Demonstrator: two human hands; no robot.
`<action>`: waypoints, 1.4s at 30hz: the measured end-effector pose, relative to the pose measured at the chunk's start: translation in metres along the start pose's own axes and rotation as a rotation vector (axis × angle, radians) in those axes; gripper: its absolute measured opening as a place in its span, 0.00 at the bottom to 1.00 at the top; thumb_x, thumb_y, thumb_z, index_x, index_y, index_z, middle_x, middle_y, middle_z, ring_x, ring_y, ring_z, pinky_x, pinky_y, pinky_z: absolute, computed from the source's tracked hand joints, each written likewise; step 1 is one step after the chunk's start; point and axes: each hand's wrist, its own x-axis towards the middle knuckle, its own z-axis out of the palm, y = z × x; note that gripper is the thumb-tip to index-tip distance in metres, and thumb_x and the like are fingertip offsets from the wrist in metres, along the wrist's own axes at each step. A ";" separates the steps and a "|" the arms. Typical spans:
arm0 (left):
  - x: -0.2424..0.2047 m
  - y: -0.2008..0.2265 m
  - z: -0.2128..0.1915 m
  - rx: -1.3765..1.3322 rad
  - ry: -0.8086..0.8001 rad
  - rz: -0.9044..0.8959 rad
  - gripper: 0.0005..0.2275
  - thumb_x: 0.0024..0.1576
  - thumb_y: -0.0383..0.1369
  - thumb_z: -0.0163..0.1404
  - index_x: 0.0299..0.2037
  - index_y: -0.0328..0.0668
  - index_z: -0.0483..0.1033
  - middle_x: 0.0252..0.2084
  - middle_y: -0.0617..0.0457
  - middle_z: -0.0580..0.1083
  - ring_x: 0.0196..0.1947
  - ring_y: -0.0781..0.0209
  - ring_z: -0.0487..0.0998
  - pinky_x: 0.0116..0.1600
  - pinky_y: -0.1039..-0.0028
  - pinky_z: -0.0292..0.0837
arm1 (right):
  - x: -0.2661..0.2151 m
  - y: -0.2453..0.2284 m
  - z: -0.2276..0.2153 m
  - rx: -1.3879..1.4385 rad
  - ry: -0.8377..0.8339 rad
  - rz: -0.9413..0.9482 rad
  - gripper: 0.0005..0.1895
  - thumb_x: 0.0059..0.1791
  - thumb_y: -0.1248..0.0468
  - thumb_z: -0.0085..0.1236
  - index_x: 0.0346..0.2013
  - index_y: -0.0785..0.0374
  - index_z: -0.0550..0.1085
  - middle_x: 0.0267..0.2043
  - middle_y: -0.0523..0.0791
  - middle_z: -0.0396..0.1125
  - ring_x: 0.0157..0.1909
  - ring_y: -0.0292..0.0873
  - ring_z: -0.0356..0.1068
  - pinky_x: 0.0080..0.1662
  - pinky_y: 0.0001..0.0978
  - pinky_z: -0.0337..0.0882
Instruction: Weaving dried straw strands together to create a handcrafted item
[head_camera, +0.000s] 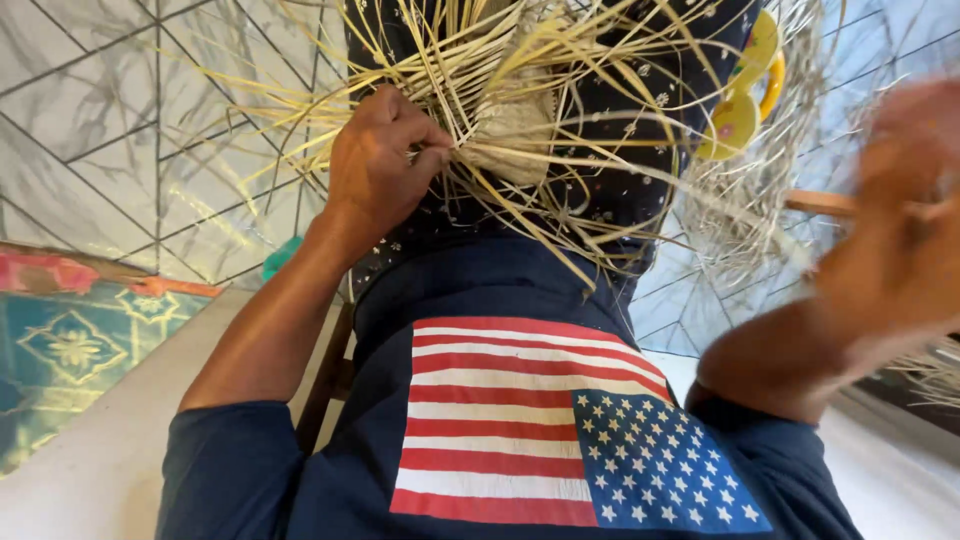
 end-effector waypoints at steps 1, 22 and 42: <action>0.000 0.001 -0.001 -0.024 -0.012 0.020 0.04 0.48 0.28 0.54 0.30 0.50 0.78 0.30 0.55 0.67 0.32 0.57 0.70 0.33 0.67 0.63 | 0.016 -0.033 0.003 0.592 -0.158 -0.232 0.12 0.61 0.63 0.44 0.43 0.67 0.75 0.46 0.49 0.68 0.47 0.46 0.69 0.45 0.39 0.65; 0.035 0.011 -0.020 -0.304 -0.337 -0.299 0.06 0.48 0.28 0.57 0.35 0.41 0.79 0.34 0.54 0.76 0.33 0.67 0.75 0.40 0.77 0.70 | 0.032 -0.118 0.103 1.229 -0.975 -0.312 0.07 0.48 0.73 0.47 0.37 0.66 0.73 0.38 0.47 0.68 0.39 0.42 0.68 0.42 0.33 0.67; 0.030 0.025 -0.024 -0.156 -0.306 -0.155 0.06 0.49 0.27 0.59 0.29 0.41 0.74 0.28 0.58 0.68 0.28 0.65 0.66 0.34 0.74 0.59 | 0.060 -0.141 0.126 1.362 -0.289 -0.411 0.06 0.44 0.77 0.52 0.24 0.65 0.70 0.26 0.45 0.65 0.28 0.40 0.64 0.30 0.32 0.61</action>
